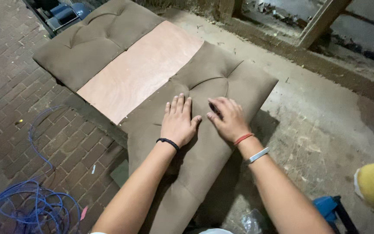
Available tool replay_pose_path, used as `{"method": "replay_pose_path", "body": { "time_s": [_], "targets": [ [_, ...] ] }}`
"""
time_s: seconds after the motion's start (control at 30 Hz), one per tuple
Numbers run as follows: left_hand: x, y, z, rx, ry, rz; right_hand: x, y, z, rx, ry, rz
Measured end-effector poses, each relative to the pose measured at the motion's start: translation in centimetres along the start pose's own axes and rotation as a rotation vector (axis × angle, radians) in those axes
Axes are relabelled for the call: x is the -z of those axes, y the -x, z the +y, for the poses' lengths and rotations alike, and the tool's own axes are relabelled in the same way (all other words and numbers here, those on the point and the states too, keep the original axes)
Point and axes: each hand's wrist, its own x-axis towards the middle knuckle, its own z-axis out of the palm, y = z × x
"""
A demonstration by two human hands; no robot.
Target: The person attaches tufted brown fabric to the back panel of a sofa frame. They press and smooth the fabric over the padding, tuck and align the pleats and edges by hand, then use a pneumatic staple gun to fasten the fabric to the wooden frame, working along the panel.
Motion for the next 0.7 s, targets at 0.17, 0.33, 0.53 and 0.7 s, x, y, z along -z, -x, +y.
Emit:
{"method": "replay_pose_path", "body": {
  "time_s": [0.17, 0.33, 0.53, 0.7],
  "targets": [
    [-3.0, -3.6, 0.6, 0.059, -0.067, -0.287, 0.1, -1.5, 0.8, -0.136, 0.341, -0.140],
    [-5.3, -7.6, 0.2, -0.006, -0.050, -0.315, 0.6, -4.5, 3.6, -0.147, 0.377, -0.241],
    [-7.9, -12.5, -0.7, -0.024, 0.004, -0.340, 0.3, -8.7, 6.9, -0.220, 0.389, -0.282],
    [-9.6, -15.7, -0.8, -0.023, 0.030, -0.330, -0.7, -11.8, 10.7, -0.264, 0.375, -0.269]
  ]
}}
